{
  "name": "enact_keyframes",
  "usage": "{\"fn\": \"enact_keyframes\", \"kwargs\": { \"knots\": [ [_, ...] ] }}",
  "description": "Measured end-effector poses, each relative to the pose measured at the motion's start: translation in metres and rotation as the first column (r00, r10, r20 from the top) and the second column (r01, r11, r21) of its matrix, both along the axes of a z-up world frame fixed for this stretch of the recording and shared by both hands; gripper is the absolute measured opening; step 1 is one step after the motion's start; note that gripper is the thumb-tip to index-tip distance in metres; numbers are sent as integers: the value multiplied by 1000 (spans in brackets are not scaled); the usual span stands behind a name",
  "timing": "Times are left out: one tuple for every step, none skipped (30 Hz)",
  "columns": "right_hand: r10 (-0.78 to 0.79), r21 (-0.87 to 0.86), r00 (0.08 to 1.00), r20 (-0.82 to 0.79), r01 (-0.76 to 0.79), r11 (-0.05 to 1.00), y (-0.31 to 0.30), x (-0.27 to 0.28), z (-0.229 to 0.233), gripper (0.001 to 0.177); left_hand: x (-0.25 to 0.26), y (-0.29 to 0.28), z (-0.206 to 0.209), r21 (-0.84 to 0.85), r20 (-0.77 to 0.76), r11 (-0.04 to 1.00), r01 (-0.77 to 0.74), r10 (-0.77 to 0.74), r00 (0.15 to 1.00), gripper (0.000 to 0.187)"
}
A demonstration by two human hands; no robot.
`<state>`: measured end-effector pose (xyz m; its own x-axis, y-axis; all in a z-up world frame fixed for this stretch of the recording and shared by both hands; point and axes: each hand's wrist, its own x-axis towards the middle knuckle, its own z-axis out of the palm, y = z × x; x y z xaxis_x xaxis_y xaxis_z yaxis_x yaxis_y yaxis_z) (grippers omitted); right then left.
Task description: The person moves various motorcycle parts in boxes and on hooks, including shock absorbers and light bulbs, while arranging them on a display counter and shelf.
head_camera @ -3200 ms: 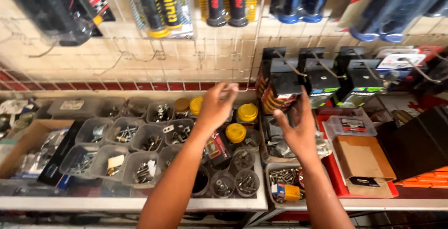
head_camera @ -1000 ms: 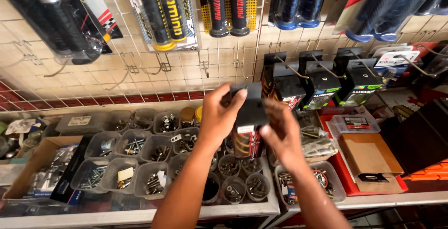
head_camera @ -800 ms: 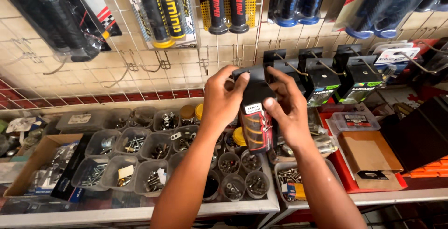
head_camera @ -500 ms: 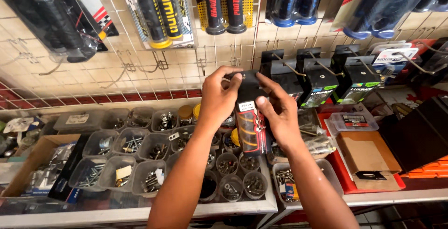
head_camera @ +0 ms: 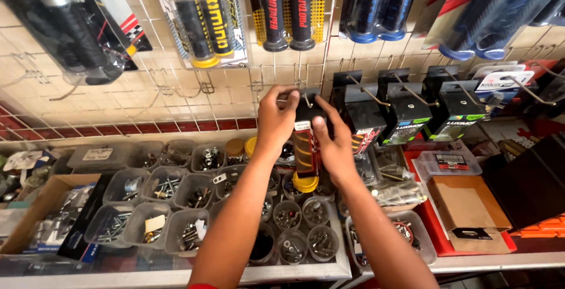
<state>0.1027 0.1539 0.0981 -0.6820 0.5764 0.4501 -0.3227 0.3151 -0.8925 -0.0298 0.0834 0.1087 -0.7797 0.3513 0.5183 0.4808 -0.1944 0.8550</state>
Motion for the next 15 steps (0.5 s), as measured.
{"fn": "enact_keyframes", "kwargs": {
  "knots": [
    [-19, 64, 999, -47, 22, 998, 0, -7, -4, 45, -1, 4, -5, 28, 27, 1000, -5, 4, 1000, 24],
    [-35, 127, 995, -94, 47, 991, 1, -16, -7, 45, -1, 6, -10, 48, 52, 999, 16, -19, 998, 29],
    [-47, 189, 989, -143, 74, 979, 2, -23, -10, 45, -1, 8, -14, 70, 75, 997, 37, -43, 996, 34],
    [-51, 171, 989, -141, 75, 982, 4, -28, -12, 45, -1, 9, -18, 93, 98, 994, 58, -67, 993, 40],
    [-53, 151, 989, -137, 74, 986, 6, -33, -15, 45, -1, 10, -21, 115, 40, 991, 68, -73, 997, 44],
    [-56, 131, 990, -133, 73, 989, 7, -38, -17, 45, 0, 10, -23, 137, -18, 987, 79, -78, 997, 48],
    [-60, 129, 990, -129, 76, 989, 9, -43, -18, 45, 0, 11, -24, 160, -77, 983, 91, -80, 994, 52],
    [-64, 126, 990, -126, 80, 989, 11, -47, -19, 45, 0, 11, -25, 120, -111, 991, 57, -43, 993, 54],
    [-67, 124, 990, -121, 82, 989, 12, -51, -20, 45, 0, 10, -26, 81, -146, 997, 19, -7, 989, 55],
    [-64, 125, 991, -121, 80, 989, 13, -54, -21, 45, 0, 9, -26, 44, -181, 999, -20, 28, 983, 57],
    [-62, 126, 991, -121, 77, 989, 15, -56, -22, 45, 0, 7, -26, 31, -227, 999, -27, 34, 973, 58],
    [-59, 128, 991, -121, 74, 989, 15, -59, -22, 44, 0, 5, -26, 19, -271, 999, -35, 39, 962, 59],
    [-68, 150, 990, -125, 87, 985, 15, -61, -22, 44, 0, 3, -26, 6, -317, 999, -42, 42, 948, 60],
    [-78, 172, 989, -130, 100, 980, 15, -62, -23, 45, -1, 3, -26, 14, -344, 999, -38, 41, 938, 60],
    [-89, 191, 987, -132, 113, 975, 15, -62, -24, 45, 0, 2, -27, 20, -369, 999, -33, 38, 929, 60]
  ]
}}
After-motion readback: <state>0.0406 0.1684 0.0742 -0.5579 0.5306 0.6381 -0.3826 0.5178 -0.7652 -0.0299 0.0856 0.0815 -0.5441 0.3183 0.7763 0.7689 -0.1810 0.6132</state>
